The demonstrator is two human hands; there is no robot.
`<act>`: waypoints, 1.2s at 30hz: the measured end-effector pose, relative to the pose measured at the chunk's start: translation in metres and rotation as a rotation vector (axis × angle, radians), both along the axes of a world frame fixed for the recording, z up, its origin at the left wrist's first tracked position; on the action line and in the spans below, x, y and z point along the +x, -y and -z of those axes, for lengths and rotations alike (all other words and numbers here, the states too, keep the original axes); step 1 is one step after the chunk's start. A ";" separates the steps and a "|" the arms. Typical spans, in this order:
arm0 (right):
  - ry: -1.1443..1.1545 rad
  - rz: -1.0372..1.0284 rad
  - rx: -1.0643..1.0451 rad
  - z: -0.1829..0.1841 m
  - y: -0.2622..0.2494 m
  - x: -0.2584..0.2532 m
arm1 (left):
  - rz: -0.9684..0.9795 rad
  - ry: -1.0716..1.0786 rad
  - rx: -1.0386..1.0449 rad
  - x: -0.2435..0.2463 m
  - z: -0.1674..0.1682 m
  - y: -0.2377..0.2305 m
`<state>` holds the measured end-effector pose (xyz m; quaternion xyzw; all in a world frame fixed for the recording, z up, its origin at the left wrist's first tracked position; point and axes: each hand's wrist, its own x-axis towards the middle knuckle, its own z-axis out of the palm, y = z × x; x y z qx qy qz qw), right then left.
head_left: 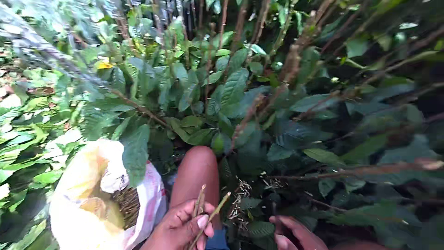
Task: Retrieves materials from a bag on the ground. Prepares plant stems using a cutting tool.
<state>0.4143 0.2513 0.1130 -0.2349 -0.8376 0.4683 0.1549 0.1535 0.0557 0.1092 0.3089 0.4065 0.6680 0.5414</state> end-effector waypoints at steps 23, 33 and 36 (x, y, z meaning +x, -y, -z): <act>0.304 0.390 0.466 0.016 -0.017 0.065 | 0.364 -0.162 -0.447 0.044 -0.018 -0.068; 0.164 0.269 0.473 0.021 -0.018 0.050 | 0.345 -0.043 -0.354 0.040 -0.010 -0.074; 0.113 0.178 0.520 0.018 -0.008 0.029 | 0.418 0.096 -0.201 0.048 0.003 -0.084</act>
